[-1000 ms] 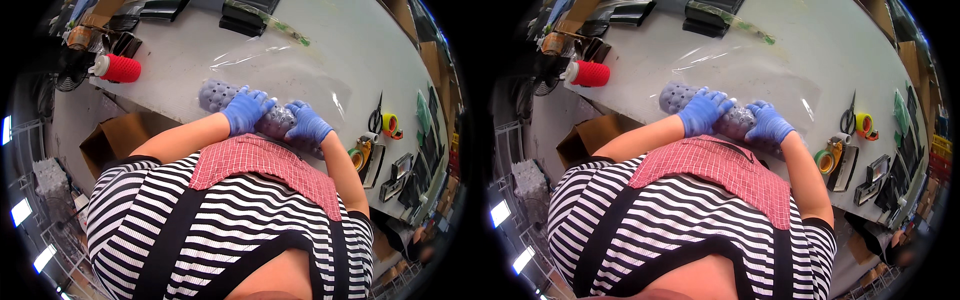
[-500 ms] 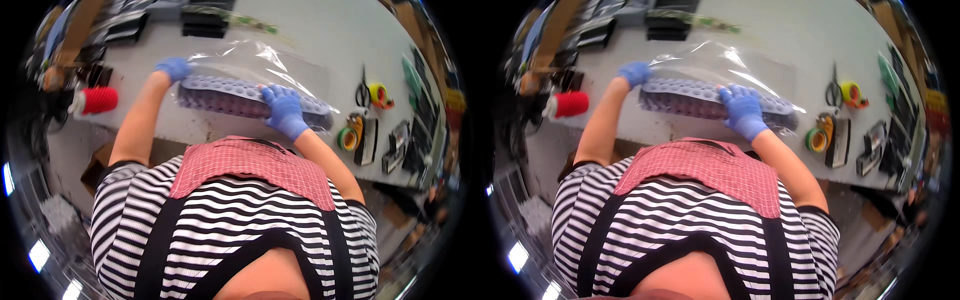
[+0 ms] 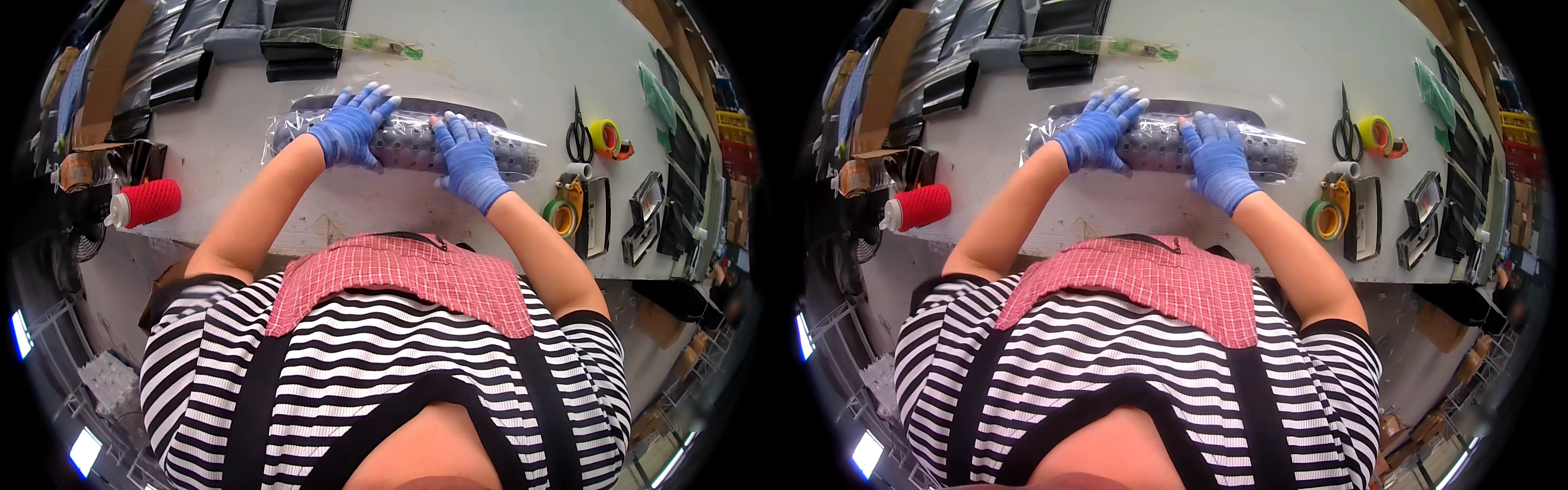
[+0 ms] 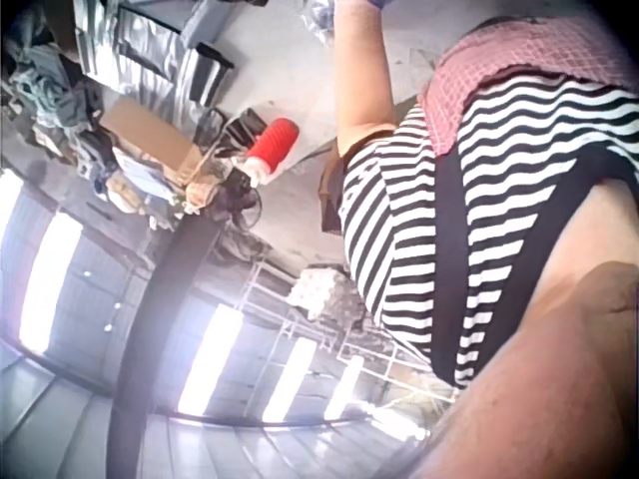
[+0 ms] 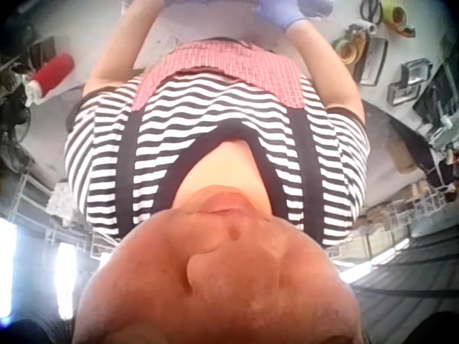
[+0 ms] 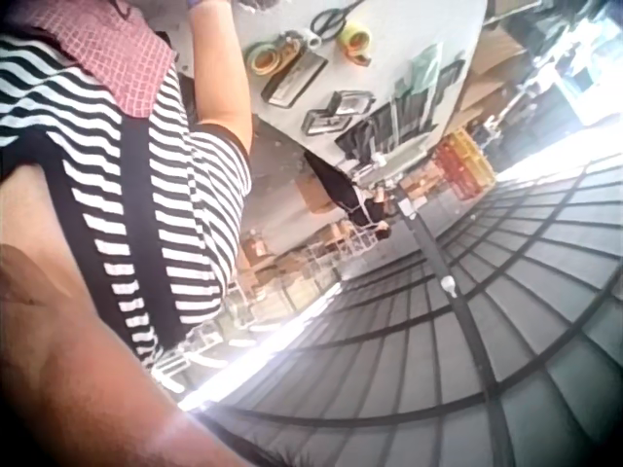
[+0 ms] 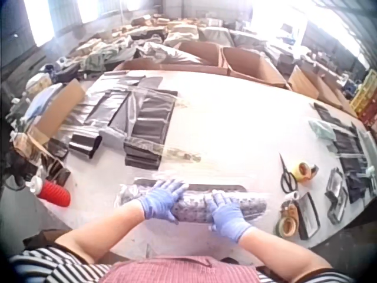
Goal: The person takes a foam mat from a box, rolls it up, wraps it in clear plastic film, and then slides it into a black plastic sleeve at a workstation.
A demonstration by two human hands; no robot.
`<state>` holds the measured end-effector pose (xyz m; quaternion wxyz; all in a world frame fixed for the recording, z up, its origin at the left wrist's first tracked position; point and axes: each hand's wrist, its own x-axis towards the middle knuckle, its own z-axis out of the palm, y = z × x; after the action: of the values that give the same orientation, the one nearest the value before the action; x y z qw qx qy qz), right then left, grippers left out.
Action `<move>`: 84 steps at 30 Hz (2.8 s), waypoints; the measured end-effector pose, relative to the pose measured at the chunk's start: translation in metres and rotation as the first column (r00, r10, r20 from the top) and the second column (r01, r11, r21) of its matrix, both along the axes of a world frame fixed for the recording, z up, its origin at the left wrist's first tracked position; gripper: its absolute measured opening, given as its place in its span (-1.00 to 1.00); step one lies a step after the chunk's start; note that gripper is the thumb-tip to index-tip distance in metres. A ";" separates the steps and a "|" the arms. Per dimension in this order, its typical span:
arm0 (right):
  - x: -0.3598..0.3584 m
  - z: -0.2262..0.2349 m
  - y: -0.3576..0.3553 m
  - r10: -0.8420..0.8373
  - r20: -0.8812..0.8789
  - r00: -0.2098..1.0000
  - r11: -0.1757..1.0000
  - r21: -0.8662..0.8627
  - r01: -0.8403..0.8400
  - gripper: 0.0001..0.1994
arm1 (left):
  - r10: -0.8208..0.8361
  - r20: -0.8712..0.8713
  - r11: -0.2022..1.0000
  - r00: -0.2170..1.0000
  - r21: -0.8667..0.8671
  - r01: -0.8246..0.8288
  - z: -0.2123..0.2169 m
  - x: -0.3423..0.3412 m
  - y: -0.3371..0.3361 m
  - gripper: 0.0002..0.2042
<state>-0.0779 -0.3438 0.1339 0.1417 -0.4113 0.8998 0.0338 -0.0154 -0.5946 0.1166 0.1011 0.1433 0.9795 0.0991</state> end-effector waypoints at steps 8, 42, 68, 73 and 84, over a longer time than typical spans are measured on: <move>-0.022 -0.007 -0.008 -0.017 0.105 0.994 0.999 -0.027 0.020 -0.14 | 0.113 0.251 0.993 0.961 -0.060 -0.101 0.018 -0.010 0.019 -0.08; -0.003 -0.012 -0.006 -0.029 0.737 0.675 0.996 0.076 -0.040 -0.12 | 0.213 0.431 0.977 0.877 -0.078 -0.199 0.015 0.103 0.011 0.08; -0.031 -0.065 -0.054 0.320 0.280 0.905 0.938 0.040 -0.344 -0.81 | 0.197 0.403 0.980 0.894 -0.106 -0.169 0.012 0.104 0.006 0.04; -0.031 -0.074 -0.061 0.385 0.244 0.890 0.904 0.097 -0.417 -0.83 | 0.191 0.411 0.982 0.891 -0.094 -0.167 0.012 0.103 0.004 0.02; -0.201 -0.034 -0.084 -0.003 -0.004 1.000 0.933 -0.361 0.001 -0.81 | 0.188 0.359 0.982 0.914 -0.053 -0.181 0.005 0.108 0.004 0.00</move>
<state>-0.2788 -0.4275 0.0998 0.0617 -0.4294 0.8914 -0.1310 0.0923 -0.5909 0.1218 0.2715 0.0287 0.9540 0.1241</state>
